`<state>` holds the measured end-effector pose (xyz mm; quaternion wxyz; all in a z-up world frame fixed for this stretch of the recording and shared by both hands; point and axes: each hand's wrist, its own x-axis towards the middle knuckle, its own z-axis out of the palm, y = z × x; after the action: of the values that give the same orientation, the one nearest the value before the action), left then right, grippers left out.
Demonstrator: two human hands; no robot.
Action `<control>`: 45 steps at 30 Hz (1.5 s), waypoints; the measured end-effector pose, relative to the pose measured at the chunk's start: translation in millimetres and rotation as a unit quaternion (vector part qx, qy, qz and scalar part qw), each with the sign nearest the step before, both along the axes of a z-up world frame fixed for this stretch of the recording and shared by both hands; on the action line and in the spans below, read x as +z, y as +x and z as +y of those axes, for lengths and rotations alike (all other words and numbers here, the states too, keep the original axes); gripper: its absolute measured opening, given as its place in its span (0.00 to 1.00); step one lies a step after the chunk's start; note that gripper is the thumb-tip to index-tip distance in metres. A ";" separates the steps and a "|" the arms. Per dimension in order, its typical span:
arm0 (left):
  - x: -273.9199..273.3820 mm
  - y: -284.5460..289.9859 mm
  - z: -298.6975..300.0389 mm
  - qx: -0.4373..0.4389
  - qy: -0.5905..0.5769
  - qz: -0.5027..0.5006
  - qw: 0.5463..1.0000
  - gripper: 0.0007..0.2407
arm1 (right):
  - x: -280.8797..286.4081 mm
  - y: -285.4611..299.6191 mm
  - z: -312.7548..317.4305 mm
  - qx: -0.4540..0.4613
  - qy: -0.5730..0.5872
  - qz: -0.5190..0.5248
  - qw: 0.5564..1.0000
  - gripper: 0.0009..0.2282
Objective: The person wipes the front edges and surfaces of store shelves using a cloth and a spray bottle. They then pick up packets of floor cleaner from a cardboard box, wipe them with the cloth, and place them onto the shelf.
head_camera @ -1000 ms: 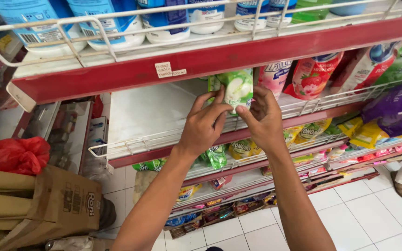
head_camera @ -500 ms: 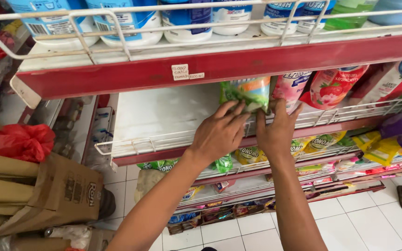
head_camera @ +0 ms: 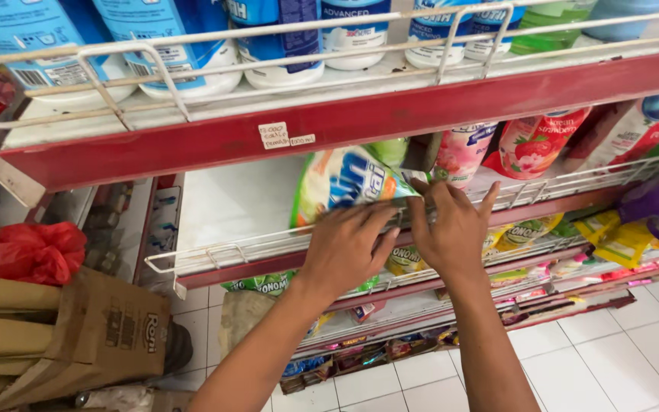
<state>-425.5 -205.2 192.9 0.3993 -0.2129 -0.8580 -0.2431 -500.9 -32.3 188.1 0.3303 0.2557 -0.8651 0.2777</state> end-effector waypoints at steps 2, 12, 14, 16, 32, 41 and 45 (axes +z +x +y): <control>1.2 12.5 -4.5 0.004 0.039 0.026 0.999 0.08 | -1.8 -3.5 -1.0 -0.025 0.011 -0.001 1.000 0.07; 13.9 38.9 -48.3 0.270 0.027 -0.162 0.949 0.07 | -13.3 -12.0 -2.3 -0.025 -0.015 -0.007 1.000 0.08; 11.2 32.7 -48.0 0.233 0.065 -0.075 0.967 0.06 | -9.4 -5.9 -3.0 0.006 -0.021 0.006 1.000 0.10; 10.5 24.1 -47.8 0.218 0.103 -0.001 0.970 0.05 | -2.7 -0.5 -5.7 0.034 -0.019 0.016 0.999 0.13; 36.4 10.3 -23.0 0.027 0.404 0.001 0.914 0.21 | 22.2 -1.6 -28.3 0.069 -0.226 -0.050 0.970 0.12; 8.9 25.2 -1.9 0.112 0.048 -0.063 0.991 0.16 | 10.5 -12.1 -43.1 -0.001 -0.292 -0.065 0.954 0.12; 17.4 7.0 8.1 0.073 0.067 -0.032 0.995 0.20 | 13.3 -21.6 -39.5 0.041 -0.406 -0.075 0.910 0.12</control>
<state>-418.5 -197.1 210.3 0.4017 -0.1143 -0.8655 -0.2767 -522.6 -71.9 201.4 0.3278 0.1133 -0.6890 0.6364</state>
